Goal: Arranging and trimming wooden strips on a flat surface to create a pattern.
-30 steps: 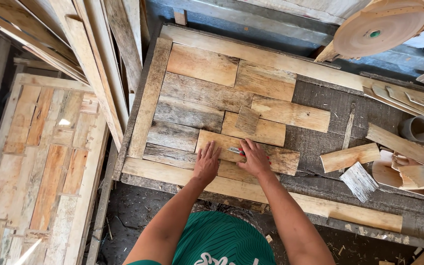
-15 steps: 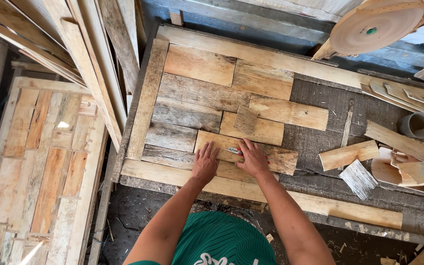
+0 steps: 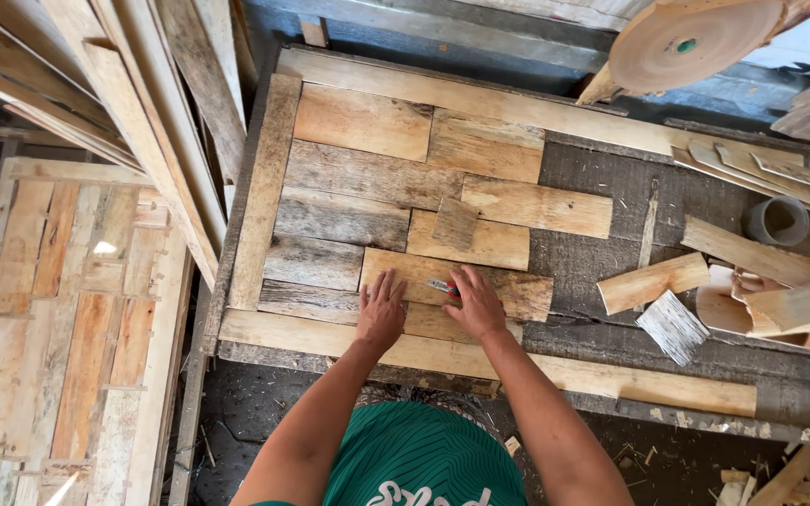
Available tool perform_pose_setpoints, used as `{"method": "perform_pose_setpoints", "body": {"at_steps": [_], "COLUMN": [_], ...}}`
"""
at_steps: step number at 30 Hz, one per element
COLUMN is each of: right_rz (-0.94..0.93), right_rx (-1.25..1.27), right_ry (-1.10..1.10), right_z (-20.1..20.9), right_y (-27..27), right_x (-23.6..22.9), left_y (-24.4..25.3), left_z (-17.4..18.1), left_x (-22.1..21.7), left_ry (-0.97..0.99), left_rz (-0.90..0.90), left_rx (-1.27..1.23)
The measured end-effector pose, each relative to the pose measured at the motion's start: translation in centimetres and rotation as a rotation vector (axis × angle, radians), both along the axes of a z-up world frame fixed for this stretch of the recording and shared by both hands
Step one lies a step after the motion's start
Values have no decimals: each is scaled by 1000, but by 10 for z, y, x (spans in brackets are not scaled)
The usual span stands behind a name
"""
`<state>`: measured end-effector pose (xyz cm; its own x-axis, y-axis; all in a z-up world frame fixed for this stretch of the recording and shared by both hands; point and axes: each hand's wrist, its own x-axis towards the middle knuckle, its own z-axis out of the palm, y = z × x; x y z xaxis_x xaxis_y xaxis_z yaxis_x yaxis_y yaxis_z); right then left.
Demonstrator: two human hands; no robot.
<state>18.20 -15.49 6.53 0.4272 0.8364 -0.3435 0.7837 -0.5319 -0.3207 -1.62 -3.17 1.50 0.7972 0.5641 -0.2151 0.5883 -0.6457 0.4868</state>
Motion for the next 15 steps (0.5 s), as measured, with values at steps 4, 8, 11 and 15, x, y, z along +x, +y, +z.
{"method": "perform_pose_setpoints", "body": {"at_steps": [4, 8, 11, 15], "right_rz": [-140, -439, -613, -771], "right_rx": [165, 429, 506, 506], "right_ry": [29, -59, -134, -148], "right_z": [-5, -40, -68, -89], "right_y": [-25, -72, -108, -139], "right_x": [18, 54, 82, 102], "left_y": [-6, -15, -23, -29], "left_z": [-3, -10, -7, -4], "left_x": [9, 22, 30, 35], "left_ry": [-17, -9, 21, 92], "left_rz": [11, -7, -30, -14], "left_rx": [30, 40, 65, 82]}}
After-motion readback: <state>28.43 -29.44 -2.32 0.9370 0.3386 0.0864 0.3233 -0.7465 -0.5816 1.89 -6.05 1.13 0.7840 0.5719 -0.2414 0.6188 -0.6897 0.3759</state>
